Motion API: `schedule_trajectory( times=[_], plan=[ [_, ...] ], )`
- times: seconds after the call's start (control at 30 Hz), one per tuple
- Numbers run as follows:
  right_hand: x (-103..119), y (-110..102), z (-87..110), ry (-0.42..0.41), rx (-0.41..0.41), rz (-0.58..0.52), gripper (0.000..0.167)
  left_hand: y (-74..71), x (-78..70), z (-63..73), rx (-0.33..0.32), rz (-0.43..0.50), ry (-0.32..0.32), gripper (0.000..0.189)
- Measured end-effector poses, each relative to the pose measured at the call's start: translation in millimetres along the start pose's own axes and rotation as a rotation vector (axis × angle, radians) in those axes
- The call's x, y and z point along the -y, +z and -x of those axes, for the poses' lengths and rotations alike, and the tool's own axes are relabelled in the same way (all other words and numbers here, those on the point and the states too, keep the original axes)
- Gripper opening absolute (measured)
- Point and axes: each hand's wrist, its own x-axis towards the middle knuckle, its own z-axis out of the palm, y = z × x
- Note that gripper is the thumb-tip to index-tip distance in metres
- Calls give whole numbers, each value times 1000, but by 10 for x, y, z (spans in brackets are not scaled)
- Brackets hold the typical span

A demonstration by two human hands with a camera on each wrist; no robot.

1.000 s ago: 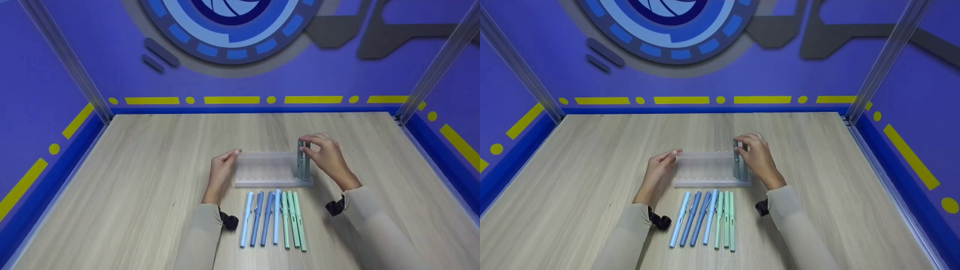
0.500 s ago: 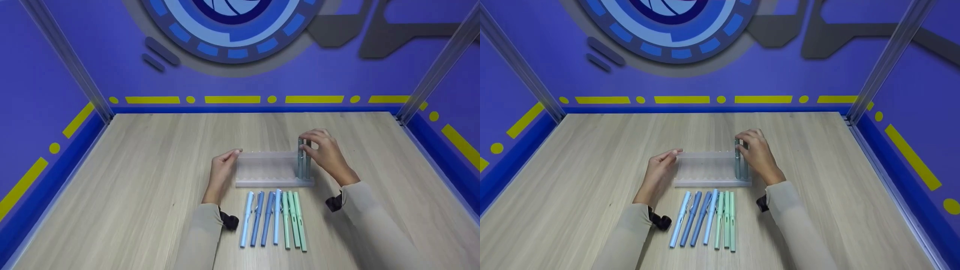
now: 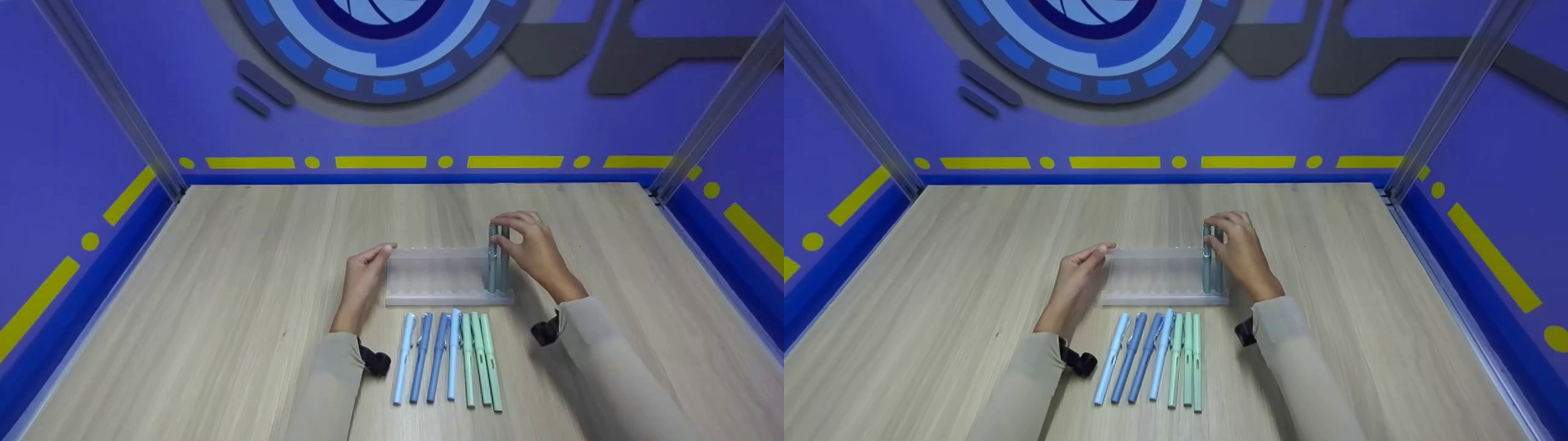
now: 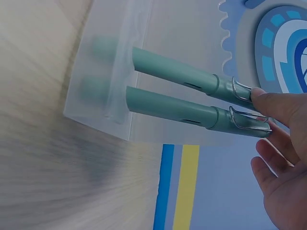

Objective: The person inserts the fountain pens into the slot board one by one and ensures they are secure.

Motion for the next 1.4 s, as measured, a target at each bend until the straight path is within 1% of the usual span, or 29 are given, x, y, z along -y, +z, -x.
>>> schedule_trajectory(
  times=[0.07, 0.1, 0.13, 0.27, 0.33, 0.43, 0.47, 0.7, 0.8, 0.9, 1.03, 1.07, 1.27, 1.4],
  plan=[
    [-6, 5, 4, 5, -8, -5, 31, 0, -27, 5, 2, -11, -4, 34],
    [-5, 7, 5, 7, -11, -5, 31, 0, -72, 29, 3, -15, -2, 33],
    [-6, 8, 7, 8, -13, -4, 32, -1, -75, 33, 1, -19, 1, 33],
    [-18, 14, 27, 22, -22, -2, 37, -4, -67, 42, -4, -15, 5, 34],
    [-29, 14, 41, 24, -35, -5, 40, -3, 1, 7, -6, -8, 3, 35],
    [-38, 9, 66, 22, -60, -13, 42, 2, -14, 11, 3, -4, -10, 35],
    [-37, 5, 74, 23, -67, -14, 43, 1, -31, 19, 5, -3, -14, 34],
    [19, -40, 139, 8, -121, -36, 39, -4, -328, 188, 14, -22, -16, 30],
    [53, -51, 180, 2, -140, -49, 37, -4, -341, 197, 13, -36, -9, 30],
    [90, -56, 238, 6, -141, -76, 36, -4, -231, 129, 9, -34, -2, 31],
    [122, -55, 339, 32, -97, -98, 34, 2, -50, 27, 7, -9, -5, 34],
    [126, -53, 364, 36, -75, -98, 33, 4, -33, 19, 6, -5, -5, 34],
    [141, -52, 513, 32, 88, -78, 32, 10, -6, 10, -9, 6, 0, 33],
    [148, -46, 605, 78, 176, -103, 31, 13, -5, 19, -12, 5, 3, 32]
  ],
)
